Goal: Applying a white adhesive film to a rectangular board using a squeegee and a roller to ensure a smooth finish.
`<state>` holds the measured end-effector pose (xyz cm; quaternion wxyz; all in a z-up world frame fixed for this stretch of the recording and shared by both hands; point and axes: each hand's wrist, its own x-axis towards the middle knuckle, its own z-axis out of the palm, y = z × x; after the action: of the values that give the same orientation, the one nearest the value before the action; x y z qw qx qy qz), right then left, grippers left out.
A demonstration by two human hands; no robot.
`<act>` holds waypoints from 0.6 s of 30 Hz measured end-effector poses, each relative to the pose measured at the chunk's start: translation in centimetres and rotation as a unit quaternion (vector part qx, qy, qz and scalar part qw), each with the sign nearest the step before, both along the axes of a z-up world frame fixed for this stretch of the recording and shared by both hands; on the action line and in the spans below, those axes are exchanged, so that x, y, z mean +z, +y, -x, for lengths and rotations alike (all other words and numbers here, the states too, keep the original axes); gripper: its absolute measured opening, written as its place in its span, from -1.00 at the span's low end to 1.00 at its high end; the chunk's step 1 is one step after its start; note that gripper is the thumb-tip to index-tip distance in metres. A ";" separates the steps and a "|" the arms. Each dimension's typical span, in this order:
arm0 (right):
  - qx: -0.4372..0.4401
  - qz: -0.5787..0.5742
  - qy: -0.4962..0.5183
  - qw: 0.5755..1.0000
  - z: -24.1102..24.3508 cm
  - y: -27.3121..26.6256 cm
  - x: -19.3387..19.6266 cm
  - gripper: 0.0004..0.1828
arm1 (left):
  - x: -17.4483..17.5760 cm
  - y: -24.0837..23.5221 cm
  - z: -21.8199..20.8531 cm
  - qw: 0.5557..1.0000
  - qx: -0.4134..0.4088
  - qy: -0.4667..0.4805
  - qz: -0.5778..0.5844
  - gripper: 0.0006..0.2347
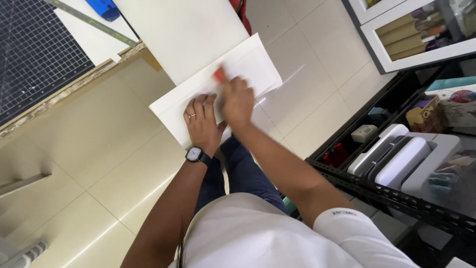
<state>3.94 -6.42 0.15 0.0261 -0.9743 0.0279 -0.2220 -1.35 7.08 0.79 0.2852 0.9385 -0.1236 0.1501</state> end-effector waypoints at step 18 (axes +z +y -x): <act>-0.055 0.006 0.003 0.998 4.1 -5.3 -0.7 -0.36 | 0.8 0.4 0.2 1.000 0.008 0.019 -0.024 0.15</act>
<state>-0.14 -11.69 -0.50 0.0083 -0.9721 0.0798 -0.2202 -1.52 7.51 1.59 0.2637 0.9487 -0.1142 0.1319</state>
